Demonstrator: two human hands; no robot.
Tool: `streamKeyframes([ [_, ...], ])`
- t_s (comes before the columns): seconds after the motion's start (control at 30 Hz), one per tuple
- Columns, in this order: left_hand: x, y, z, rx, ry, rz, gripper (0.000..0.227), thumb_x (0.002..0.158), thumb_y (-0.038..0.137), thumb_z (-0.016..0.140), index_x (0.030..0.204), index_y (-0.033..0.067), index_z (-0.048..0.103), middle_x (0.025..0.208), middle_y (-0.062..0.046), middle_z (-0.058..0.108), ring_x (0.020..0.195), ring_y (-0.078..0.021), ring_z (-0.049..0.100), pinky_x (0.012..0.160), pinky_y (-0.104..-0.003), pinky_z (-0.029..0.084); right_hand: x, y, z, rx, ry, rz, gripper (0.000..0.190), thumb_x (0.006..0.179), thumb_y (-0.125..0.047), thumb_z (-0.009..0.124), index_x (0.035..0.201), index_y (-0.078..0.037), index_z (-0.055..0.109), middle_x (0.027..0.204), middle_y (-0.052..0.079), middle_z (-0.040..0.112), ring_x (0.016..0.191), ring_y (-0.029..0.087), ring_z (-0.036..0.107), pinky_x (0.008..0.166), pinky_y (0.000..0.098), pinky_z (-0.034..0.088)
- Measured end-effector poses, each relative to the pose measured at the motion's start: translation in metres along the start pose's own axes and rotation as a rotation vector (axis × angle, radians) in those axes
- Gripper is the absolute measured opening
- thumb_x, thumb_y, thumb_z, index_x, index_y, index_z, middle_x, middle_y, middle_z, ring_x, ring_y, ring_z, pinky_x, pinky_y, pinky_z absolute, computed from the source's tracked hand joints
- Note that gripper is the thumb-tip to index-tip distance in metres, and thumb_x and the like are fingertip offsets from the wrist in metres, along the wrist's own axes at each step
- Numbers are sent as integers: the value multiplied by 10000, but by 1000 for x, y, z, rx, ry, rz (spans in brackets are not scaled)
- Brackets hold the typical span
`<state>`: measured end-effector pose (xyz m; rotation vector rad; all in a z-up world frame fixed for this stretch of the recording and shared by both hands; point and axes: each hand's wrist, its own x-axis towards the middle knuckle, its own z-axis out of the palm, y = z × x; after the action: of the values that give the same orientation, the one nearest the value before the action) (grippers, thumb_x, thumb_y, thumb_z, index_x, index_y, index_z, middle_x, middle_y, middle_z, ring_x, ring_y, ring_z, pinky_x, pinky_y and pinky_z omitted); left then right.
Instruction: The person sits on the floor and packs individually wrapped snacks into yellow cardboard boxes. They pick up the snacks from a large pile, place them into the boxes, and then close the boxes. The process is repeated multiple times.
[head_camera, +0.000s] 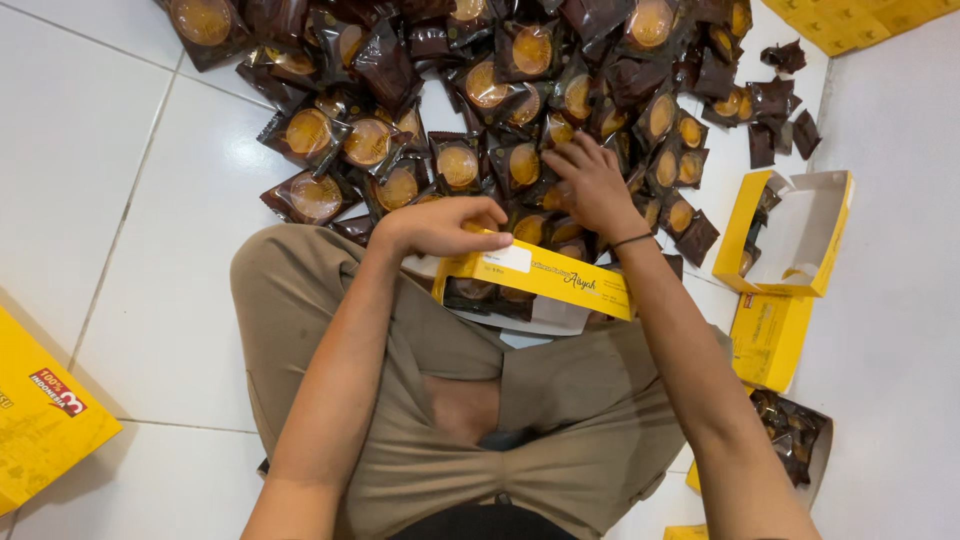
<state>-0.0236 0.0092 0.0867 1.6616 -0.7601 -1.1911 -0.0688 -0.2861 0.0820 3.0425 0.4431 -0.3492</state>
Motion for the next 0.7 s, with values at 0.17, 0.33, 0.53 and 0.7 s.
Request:
streamKeyframes([
  [0.17, 21, -31, -4, -212, 365, 137, 941, 828, 565, 811, 1555, 163, 367, 1467, -257, 523, 1389, -456, 501, 1134, -587, 420, 22, -5, -27, 430, 217, -12, 399, 894, 44, 739, 1270, -82, 698, 1058, 128, 673, 962, 381, 674, 817, 414, 529],
  [0.33, 30, -22, 1, -536, 564, 266, 424, 963, 220, 747, 1348, 102, 614, 1252, -208, 681, 1219, -401, 660, 1051, -560, 520, 53, -24, -23, 1217, 325, 25, 677, 893, -28, 853, 1474, -37, 506, 1176, 154, 663, 968, 196, 709, 808, 248, 590],
  [0.53, 48, -51, -9, -807, 994, -14, 384, 976, 337, 685, 1262, 80, 682, 1195, -122, 711, 1142, -210, 657, 933, -438, 546, 57, -35, 15, 148, -148, 253, 683, 934, -348, 737, 1513, -53, 525, 1362, 342, 569, 911, 434, 740, 692, 498, 601],
  [0.7, 2, 7, -15, -1263, 648, 83, 931, 888, 555, 711, 1481, -59, 339, 1391, -380, 478, 1229, -536, 601, 785, -627, 643, 46, -84, -33, 995, 310, -227, 549, 951, 24, 661, 1475, -127, 595, 1477, 202, 580, 1281, 449, 596, 1010, 573, 521],
])
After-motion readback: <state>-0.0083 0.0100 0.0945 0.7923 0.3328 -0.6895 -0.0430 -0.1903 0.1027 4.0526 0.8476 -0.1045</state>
